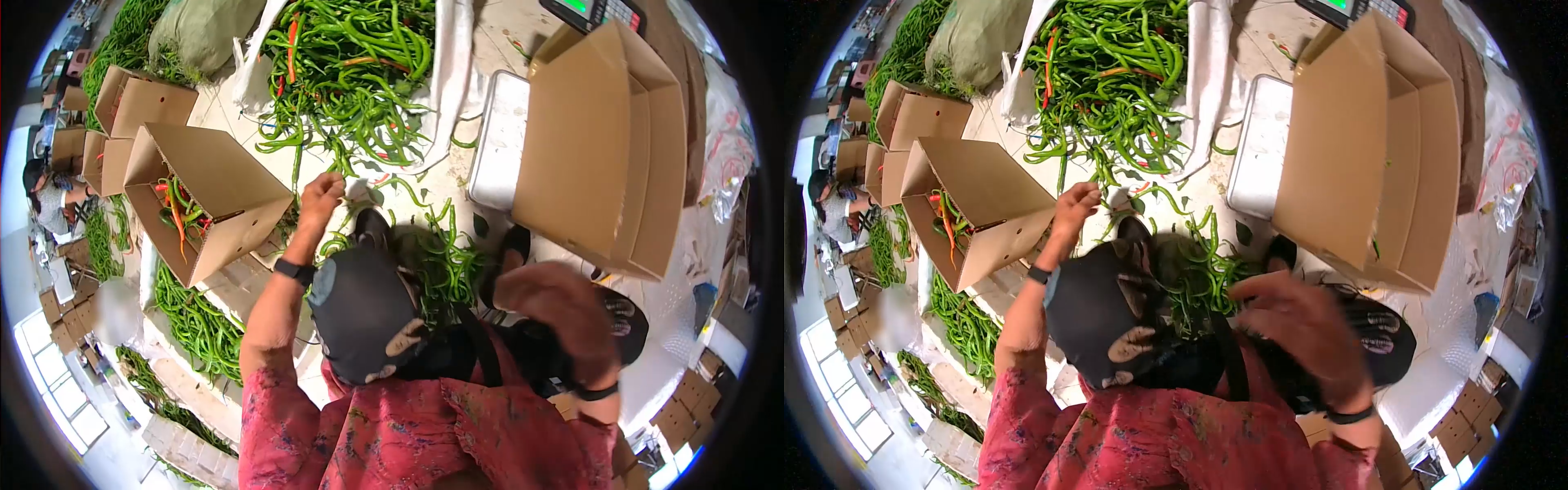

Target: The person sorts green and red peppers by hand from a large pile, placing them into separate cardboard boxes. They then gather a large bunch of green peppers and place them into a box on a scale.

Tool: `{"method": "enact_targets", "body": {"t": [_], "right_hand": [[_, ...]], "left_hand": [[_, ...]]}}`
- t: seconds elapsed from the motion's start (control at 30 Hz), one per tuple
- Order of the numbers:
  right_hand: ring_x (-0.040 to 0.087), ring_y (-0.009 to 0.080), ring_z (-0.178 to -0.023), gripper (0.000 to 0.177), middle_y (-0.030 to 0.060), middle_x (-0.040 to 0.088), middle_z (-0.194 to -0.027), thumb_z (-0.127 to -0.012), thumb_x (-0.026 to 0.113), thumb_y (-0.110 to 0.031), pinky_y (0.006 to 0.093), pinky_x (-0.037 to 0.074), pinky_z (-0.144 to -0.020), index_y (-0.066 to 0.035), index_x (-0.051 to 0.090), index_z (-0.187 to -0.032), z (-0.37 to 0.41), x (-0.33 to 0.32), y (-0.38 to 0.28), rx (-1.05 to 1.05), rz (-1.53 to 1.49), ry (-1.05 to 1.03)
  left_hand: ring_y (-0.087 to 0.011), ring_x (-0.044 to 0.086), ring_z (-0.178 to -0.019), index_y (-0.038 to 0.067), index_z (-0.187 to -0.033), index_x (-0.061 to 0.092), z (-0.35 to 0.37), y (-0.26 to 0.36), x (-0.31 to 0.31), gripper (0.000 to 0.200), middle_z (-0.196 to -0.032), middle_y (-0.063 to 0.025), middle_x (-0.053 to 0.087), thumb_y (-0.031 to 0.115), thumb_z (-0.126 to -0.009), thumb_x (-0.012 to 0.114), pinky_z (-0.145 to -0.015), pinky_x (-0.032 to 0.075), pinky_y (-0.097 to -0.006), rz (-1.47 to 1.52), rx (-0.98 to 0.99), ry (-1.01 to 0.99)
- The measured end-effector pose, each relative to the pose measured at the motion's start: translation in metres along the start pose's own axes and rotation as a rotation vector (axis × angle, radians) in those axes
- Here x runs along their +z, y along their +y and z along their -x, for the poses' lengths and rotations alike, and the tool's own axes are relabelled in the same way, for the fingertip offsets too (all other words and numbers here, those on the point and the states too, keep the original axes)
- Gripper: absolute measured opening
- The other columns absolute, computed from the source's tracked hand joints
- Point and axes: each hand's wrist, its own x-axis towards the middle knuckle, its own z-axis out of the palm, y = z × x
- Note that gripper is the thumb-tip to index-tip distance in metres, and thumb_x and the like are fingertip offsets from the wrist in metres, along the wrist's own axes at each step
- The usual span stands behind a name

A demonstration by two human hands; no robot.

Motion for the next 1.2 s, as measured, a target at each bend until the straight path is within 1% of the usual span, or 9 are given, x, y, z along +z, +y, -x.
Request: {"method": "enact_targets", "body": {"t": [0.13, 0.27, 0.47, 0.57, 0.77, 0.93, 1.0, 1.03, 1.2], "right_hand": [[0.061, 0.0137, -0.094, 0.033, 0.0059, 0.064, -0.103, -0.09, 0.062, -0.023, 0.0279, 0.048, -0.082, 0.001, 0.061, -0.113, -0.101, 0.039, 0.064, 0.068, -0.134, 0.008], [0.062, 0.0168, -0.096, 0.034, 0.0086, 0.065, -0.105, -0.089, 0.063, -0.023, 0.0309, 0.048, -0.084, 0.001, 0.061, -0.113, -0.185, 0.041, 0.094, 0.014, -0.129, 0.058], [0.057, 0.0403, -0.1, 0.04, 0.0214, 0.06, -0.109, -0.08, 0.068, -0.016, 0.0459, 0.045, -0.089, 0.0, 0.053, -0.114, -0.324, 0.029, 0.081, -0.735, 0.705, 0.481], [0.057, 0.0403, -0.1, 0.046, 0.0228, 0.059, -0.111, -0.079, 0.069, -0.021, 0.0463, 0.045, -0.09, 0.001, 0.052, -0.115, -0.386, 0.019, 0.067, -0.745, 0.787, 0.483], [0.057, 0.0394, -0.109, 0.07, 0.024, 0.061, -0.113, -0.069, 0.073, -0.04, 0.0423, 0.044, -0.093, -0.001, 0.051, -0.122, -0.461, 0.008, 0.064, -0.203, 0.682, 0.311], [0.057, 0.0366, -0.112, 0.086, 0.0228, 0.06, -0.119, -0.064, 0.078, -0.046, 0.0402, 0.043, -0.095, -0.004, 0.046, -0.132, -0.495, 0.011, 0.066, -0.183, 0.74, 0.049], [0.056, 0.0369, -0.113, 0.087, 0.0233, 0.06, -0.12, -0.063, 0.078, -0.045, 0.0397, 0.043, -0.096, -0.006, 0.046, -0.134, -0.506, 0.018, 0.067, -0.189, 0.951, 0.005], [0.057, 0.0365, -0.11, 0.084, 0.0223, 0.061, -0.117, -0.064, 0.077, -0.045, 0.0401, 0.044, -0.095, -0.009, 0.047, -0.133, -0.51, 0.023, 0.07, -0.148, 1.03, 0.098], [0.064, 0.0302, -0.089, 0.069, 0.0194, 0.066, -0.101, -0.069, 0.075, -0.031, 0.0382, 0.049, -0.083, -0.009, 0.05, -0.13, -0.513, 0.017, 0.082, -0.278, 0.845, 0.008]], "left_hand": [[-0.0228, 0.064, -0.101, -0.004, -0.119, 0.057, -0.07, -0.001, 0.019, 0.035, -0.108, -0.0144, 0.067, 0.008, -0.086, 0.059, -0.088, 0.049, -0.031, -0.432, 0.221, 0.126], [-0.0232, 0.061, -0.101, -0.009, -0.124, 0.051, -0.133, 0.004, 0.013, 0.044, -0.109, -0.0132, 0.064, 0.008, -0.085, 0.061, -0.092, 0.046, -0.0312, -0.11, 0.171, 0.228], [-0.0213, 0.056, -0.095, -0.009, -0.129, 0.047, -0.195, 0.002, 0.013, 0.074, -0.111, -0.011, 0.059, 0.022, -0.071, 0.08, -0.084, 0.046, -0.0309, 0.223, -0.036, 0.359], [-0.0274, 0.05, -0.116, -0.01, -0.141, 0.027, -0.205, 0.007, 0.03, 0.101, -0.124, -0.0217, 0.052, 0.032, -0.068, 0.083, -0.099, 0.04, -0.0392, 0.221, -0.003, 0.305], [-0.0213, 0.064, -0.082, -0.003, -0.119, 0.051, -0.202, 0.012, 0.042, 0.051, -0.098, -0.0108, 0.066, 0.007, -0.076, 0.075, -0.073, 0.051, -0.0291, 0.421, 0.057, 0.291], [-0.022, 0.064, -0.089, -0.001, -0.119, 0.053, -0.202, 0.013, 0.045, 0.05, -0.105, -0.0094, 0.066, 0.012, -0.077, 0.078, -0.079, 0.053, -0.0328, 0.624, -0.163, 0.137], [-0.0268, 0.066, -0.083, 0.0, -0.108, 0.06, -0.218, -0.001, 0.047, 0.039, -0.099, -0.0151, 0.067, 0.016, -0.076, 0.077, -0.071, 0.052, -0.0384, 0.096, 0.221, 0.204], [-0.0289, 0.065, -0.082, 0.0, -0.104, 0.063, -0.221, -0.005, 0.041, 0.037, -0.098, -0.0171, 0.067, 0.023, -0.077, 0.076, -0.072, 0.05, -0.0389, -0.593, 0.528, 0.515], [-0.0253, 0.06, -0.098, 0.002, -0.119, 0.056, -0.211, 0.01, 0.045, 0.038, -0.114, -0.0164, 0.06, 0.018, -0.086, 0.066, -0.08, 0.05, -0.037, 0.344, -0.107, 0.177]]}}
